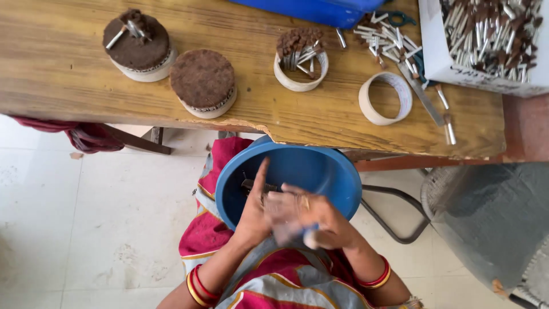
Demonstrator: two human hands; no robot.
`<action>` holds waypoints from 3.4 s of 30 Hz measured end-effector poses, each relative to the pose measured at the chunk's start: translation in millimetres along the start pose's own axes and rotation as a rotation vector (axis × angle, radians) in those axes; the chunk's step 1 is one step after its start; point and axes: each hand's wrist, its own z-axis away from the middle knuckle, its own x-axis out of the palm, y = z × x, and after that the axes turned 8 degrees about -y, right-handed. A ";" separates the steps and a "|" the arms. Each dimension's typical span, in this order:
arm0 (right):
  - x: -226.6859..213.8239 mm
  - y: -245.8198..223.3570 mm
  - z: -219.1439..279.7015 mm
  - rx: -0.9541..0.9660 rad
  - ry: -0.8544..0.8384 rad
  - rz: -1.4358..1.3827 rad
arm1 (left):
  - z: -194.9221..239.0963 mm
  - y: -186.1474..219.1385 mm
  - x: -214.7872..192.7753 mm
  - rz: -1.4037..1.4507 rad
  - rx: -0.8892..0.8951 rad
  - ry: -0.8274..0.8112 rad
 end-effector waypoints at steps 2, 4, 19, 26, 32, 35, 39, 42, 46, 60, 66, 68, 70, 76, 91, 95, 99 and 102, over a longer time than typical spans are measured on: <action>-7.4 -1.2 -5.6 0.037 -0.050 0.369 | 17.0 -16.4 -7.8 -0.064 -0.040 0.054; -11.5 -6.4 -18.9 0.028 -0.096 0.778 | 10.7 -4.1 -12.8 -0.165 -0.055 0.064; -9.1 -3.7 -24.5 -0.058 0.144 0.727 | 6.7 -5.7 -8.6 -0.144 -0.227 0.192; -17.0 19.7 -28.6 -0.008 -0.031 1.153 | 10.3 -6.3 -2.4 0.156 -0.316 0.226; 6.0 -6.8 -45.0 -0.124 0.045 1.184 | 10.2 25.2 0.5 0.285 -0.323 0.098; -5.3 -2.9 -31.7 -0.054 0.331 0.930 | 2.0 51.2 12.1 0.243 -0.409 0.062; -27.0 38.7 1.4 0.102 0.515 0.487 | 5.3 41.8 8.7 -0.114 -0.230 0.069; -22.3 27.1 -6.7 0.183 0.551 0.549 | 5.6 37.0 9.3 -0.235 -0.172 0.083; -28.4 19.5 -12.3 0.092 0.596 0.678 | 4.7 37.5 11.1 -0.238 -0.156 0.084; -49.1 47.2 8.1 0.018 0.627 0.355 | 6.1 42.0 7.4 -0.144 -0.192 0.085; -29.2 35.4 -5.8 0.205 0.610 0.393 | 5.0 37.3 3.5 -0.192 -0.179 0.091; -24.9 29.1 -13.1 0.197 0.550 0.429 | 8.6 32.2 1.3 -0.179 -0.165 0.116; -19.8 25.1 -19.2 0.173 0.512 0.453 | 10.9 32.3 -2.1 -0.182 -0.170 0.123; -35.4 14.1 -16.0 0.144 0.587 0.505 | 9.7 38.1 1.3 -0.195 -0.198 0.138; -33.4 27.1 -18.4 0.276 0.438 0.396 | 9.2 45.5 1.2 -0.144 -0.283 0.088; -27.2 37.5 -19.1 0.170 0.522 0.244 | 8.3 45.0 2.8 -0.085 -0.219 0.127; -31.8 33.8 -21.8 0.020 0.663 0.314 | 9.2 41.0 2.2 -0.155 -0.200 0.115; -37.2 24.2 -24.9 0.137 0.511 0.256 | 9.9 39.8 1.5 -0.130 -0.163 0.182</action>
